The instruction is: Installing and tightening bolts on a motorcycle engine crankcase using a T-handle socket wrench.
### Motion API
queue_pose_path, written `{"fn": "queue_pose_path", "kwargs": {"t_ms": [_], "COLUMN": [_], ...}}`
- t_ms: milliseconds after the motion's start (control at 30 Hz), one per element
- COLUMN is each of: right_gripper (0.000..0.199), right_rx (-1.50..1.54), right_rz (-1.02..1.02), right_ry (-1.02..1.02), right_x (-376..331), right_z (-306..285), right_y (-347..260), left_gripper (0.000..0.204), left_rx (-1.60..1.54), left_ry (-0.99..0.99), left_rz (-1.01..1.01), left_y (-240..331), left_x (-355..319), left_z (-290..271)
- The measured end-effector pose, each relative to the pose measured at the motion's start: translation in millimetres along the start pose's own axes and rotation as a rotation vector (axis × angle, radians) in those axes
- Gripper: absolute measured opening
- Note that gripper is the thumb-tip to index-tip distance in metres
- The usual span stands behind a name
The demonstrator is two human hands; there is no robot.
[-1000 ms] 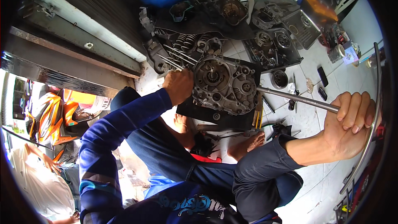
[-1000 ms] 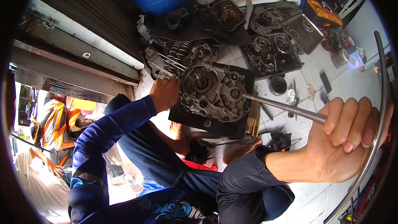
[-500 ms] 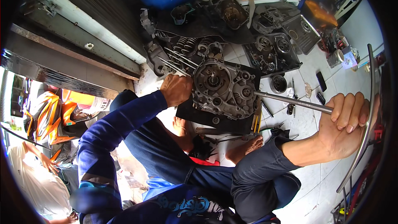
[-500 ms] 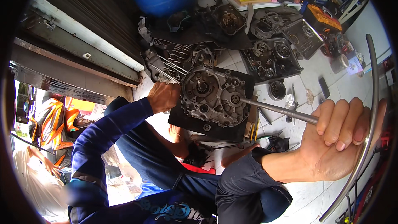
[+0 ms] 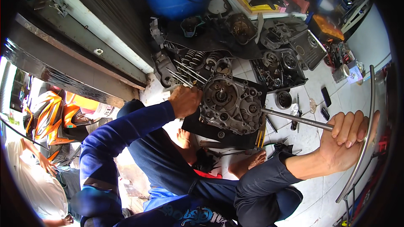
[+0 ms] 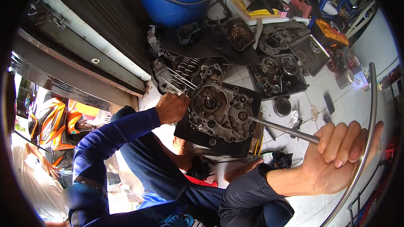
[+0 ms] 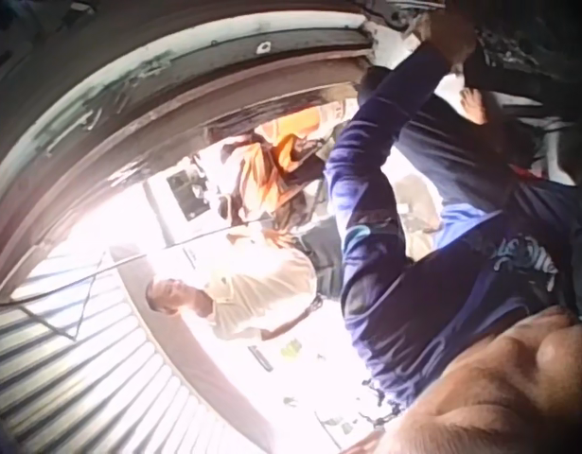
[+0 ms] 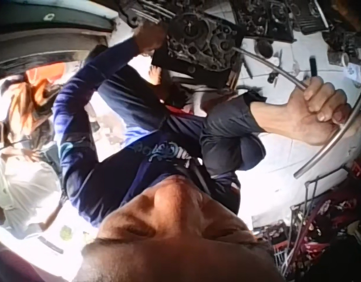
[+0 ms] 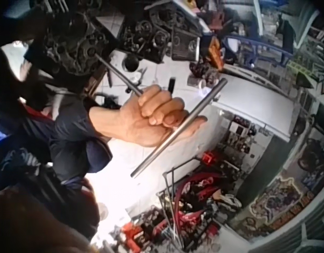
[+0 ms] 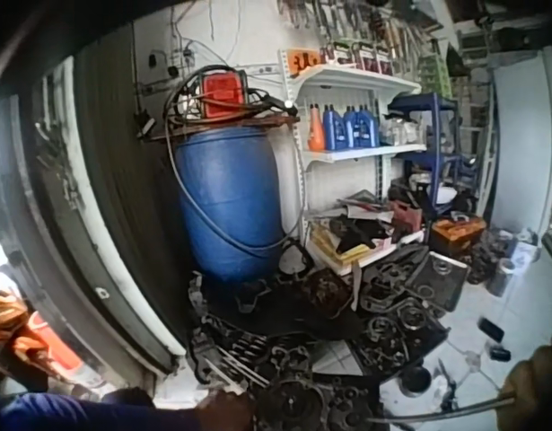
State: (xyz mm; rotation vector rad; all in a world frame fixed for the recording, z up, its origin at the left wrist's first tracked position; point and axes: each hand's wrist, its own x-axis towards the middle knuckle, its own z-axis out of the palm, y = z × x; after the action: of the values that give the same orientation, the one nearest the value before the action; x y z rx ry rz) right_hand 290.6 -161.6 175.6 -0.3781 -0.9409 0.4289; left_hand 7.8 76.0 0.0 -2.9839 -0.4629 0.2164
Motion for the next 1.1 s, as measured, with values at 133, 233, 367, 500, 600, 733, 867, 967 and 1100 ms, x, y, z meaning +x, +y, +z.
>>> {"fn": "queue_pose_path", "kwargs": {"t_ms": [133,233,367,500,600,733,867,967,1100], "right_gripper": [0.028,0.028,0.046,0.046,0.045,0.041,0.042,0.043,0.043], "right_rx": [0.022,0.019,-0.049,-0.032,-0.008,0.032,0.01,0.011,-0.001], "right_rz": [0.005,0.023,0.049,0.075,0.083,0.082,0.088,0.067,0.046], "right_ry": [0.012,-0.027,0.262,0.277,0.255,0.102,0.124,0.142,0.162], "right_x": [0,1,2,2,3,1,1,2,1], "right_z": [3,1,17,17,19,12,11,11,8], "right_y": [3,2,2,1,3,4,3,1,-4], "left_gripper": [0.026,0.023,0.017,0.02,0.024,0.026,0.025,0.022,0.016], "left_rx": [0.006,-0.041,-0.07,-0.043,0.049,0.058,0.112,0.087,-0.031], "left_ry": [0.007,-0.034,0.114,0.192,0.078,0.121,0.056,0.088,0.045], "left_rz": [0.029,0.02,0.006,0.036,0.067,0.106,0.157,0.17,0.099], "left_y": [-4,-9,-10,-7,-7,-12,-15,-20,-15], "left_x": [0,0,-7,-8,-4,-3,1,1,-4], "left_z": [2,3,3,2,-4,11,10,14,5]}}
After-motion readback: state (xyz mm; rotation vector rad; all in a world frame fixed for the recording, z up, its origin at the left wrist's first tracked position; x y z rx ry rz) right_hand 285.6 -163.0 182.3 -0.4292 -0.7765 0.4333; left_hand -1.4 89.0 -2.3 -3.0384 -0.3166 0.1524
